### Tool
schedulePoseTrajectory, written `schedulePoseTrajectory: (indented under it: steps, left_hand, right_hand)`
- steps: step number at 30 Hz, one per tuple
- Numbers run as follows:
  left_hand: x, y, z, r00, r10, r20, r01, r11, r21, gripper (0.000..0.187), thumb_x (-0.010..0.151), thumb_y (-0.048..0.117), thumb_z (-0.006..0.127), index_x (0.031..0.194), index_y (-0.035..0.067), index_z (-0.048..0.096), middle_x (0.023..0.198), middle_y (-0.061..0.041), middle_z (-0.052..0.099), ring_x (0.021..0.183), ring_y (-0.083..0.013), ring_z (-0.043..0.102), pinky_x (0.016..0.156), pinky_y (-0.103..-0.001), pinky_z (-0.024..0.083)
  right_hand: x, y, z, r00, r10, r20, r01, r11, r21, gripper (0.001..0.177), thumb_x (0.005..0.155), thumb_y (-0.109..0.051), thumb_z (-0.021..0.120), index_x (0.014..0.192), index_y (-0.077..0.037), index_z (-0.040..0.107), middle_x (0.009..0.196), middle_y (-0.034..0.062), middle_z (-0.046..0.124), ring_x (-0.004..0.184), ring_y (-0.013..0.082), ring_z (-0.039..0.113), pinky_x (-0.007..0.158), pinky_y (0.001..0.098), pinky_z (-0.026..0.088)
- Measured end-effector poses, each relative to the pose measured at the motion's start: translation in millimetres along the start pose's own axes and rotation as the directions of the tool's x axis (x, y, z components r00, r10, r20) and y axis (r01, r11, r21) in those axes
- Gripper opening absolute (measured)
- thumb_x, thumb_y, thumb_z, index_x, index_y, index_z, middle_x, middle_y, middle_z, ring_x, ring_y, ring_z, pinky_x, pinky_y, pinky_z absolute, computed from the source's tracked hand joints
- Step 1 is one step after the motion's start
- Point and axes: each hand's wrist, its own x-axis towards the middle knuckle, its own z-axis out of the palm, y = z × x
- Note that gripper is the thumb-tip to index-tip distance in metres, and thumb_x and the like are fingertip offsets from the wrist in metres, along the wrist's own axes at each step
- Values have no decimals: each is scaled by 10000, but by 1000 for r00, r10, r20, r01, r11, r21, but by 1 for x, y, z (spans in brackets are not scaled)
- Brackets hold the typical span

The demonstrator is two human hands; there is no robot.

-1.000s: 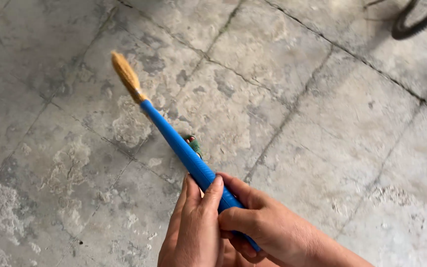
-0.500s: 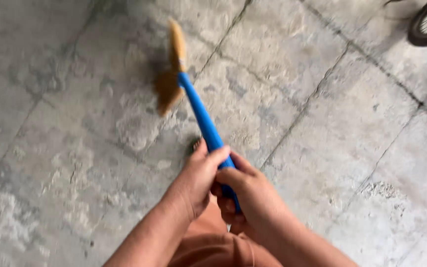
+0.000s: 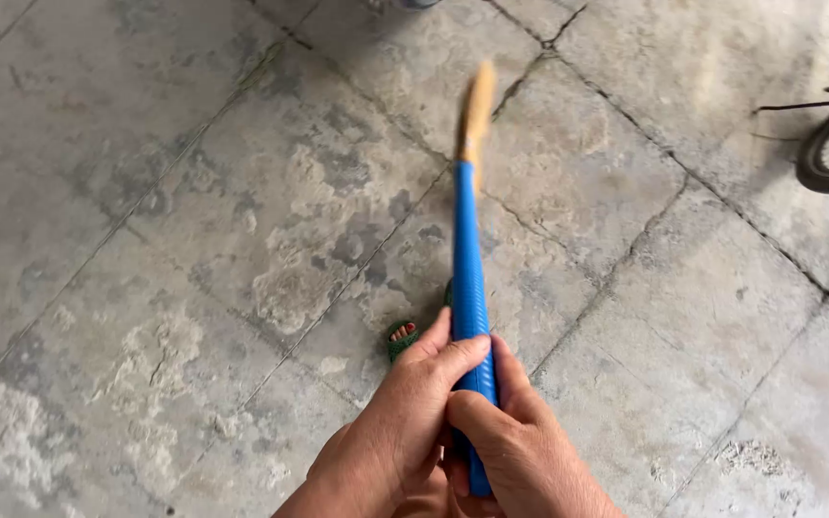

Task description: Sweeping the concrete floor of a garage area using a small broom.

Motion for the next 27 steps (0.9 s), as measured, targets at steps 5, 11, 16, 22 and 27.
schedulePoseTrajectory:
  steps: [5,11,16,22,27]
  left_hand:
    - [-26,38,2,953,65,-294,-47,997,68,529,953,250,540,1469,180,632,1060,-83,703,876,-145,619,763,-293,490]
    - [11,57,-22,859,203,-471,-199,978,60,313,999,242,534,1267,86,574,891,-101,592,739,-177,576,620,-300,466]
    - [51,77,-14,883,159,-441,-138,987,78,751,944,322,542,1631,163,283,996,-121,632,795,-171,611,640,-286,503]
    - [66,101,18,977,140,-158,-153,986,-72,470,954,269,564,1344,11,613,809,-70,566,616,-108,454,505,-219,313]
    - [42,127,31,994,-11,-105,-16,967,-253,602,964,286,541,1537,105,494,814,-67,552,561,-76,401,422,-200,262]
  right_hand:
    - [1,-36,25,985,92,143,-79,993,-89,763,868,-50,608,1593,-287,568,719,153,604,469,157,433,381,278,260]
    - [41,-81,51,924,115,364,-72,989,-132,656,875,-45,565,1517,-167,624,634,94,532,420,101,352,353,242,226]
    - [49,-120,52,956,179,233,-158,982,-107,446,902,-28,512,1318,-70,666,709,129,511,440,119,311,345,250,147]
    - [56,-149,32,974,124,187,-125,992,-8,305,984,-30,512,1278,-48,590,779,211,508,516,207,395,365,271,194]
    - [50,-178,43,962,148,229,-112,981,-161,388,961,-32,527,1331,-76,631,762,218,535,493,220,427,379,288,233]
